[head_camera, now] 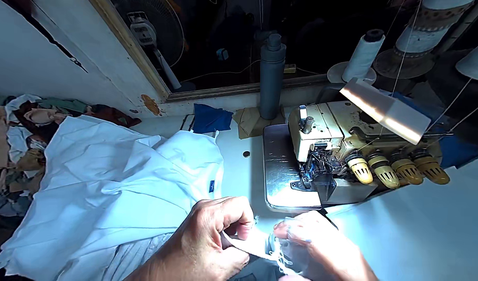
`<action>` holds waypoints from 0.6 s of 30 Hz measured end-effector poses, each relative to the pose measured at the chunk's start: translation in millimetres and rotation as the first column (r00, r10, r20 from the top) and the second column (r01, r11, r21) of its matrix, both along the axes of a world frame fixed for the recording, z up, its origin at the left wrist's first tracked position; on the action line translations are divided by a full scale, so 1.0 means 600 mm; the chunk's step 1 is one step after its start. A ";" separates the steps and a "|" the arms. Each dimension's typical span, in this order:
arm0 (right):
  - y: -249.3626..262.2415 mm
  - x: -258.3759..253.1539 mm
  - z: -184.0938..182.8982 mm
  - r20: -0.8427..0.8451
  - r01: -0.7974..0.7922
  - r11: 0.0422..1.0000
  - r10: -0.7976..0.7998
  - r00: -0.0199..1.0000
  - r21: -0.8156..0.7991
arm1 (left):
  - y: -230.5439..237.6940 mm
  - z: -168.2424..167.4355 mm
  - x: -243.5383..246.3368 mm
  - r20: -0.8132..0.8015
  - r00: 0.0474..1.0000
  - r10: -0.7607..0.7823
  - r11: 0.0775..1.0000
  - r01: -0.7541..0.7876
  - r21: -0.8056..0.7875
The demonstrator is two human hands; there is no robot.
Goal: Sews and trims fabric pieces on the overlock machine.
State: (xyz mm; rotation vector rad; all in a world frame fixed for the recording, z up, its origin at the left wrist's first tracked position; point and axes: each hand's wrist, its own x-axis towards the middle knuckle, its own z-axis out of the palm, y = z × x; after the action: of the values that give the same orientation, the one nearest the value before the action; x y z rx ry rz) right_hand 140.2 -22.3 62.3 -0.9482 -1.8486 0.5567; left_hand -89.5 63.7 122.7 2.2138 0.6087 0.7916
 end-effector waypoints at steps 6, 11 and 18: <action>0.004 -0.011 0.001 -0.129 -0.012 0.999 0.007 0.992 -0.036 | -0.009 0.010 -0.018 -0.129 0.989 0.071 0.991 -0.056 0.118; 0.009 -0.004 0.003 -0.091 -0.096 0.995 0.093 0.991 -0.021 | -0.022 0.010 -0.027 -0.219 0.973 0.076 0.986 -0.041 0.162; 0.007 0.000 0.007 0.058 0.028 0.997 -0.032 0.998 0.073 | -0.038 0.000 -0.035 -0.176 0.974 0.140 0.983 -0.116 0.142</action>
State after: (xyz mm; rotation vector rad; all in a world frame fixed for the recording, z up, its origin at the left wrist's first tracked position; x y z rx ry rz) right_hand 140.4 -17.8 66.3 -0.9516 -1.8916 0.4451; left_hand -110.3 40.7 122.6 2.4059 0.8186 0.7116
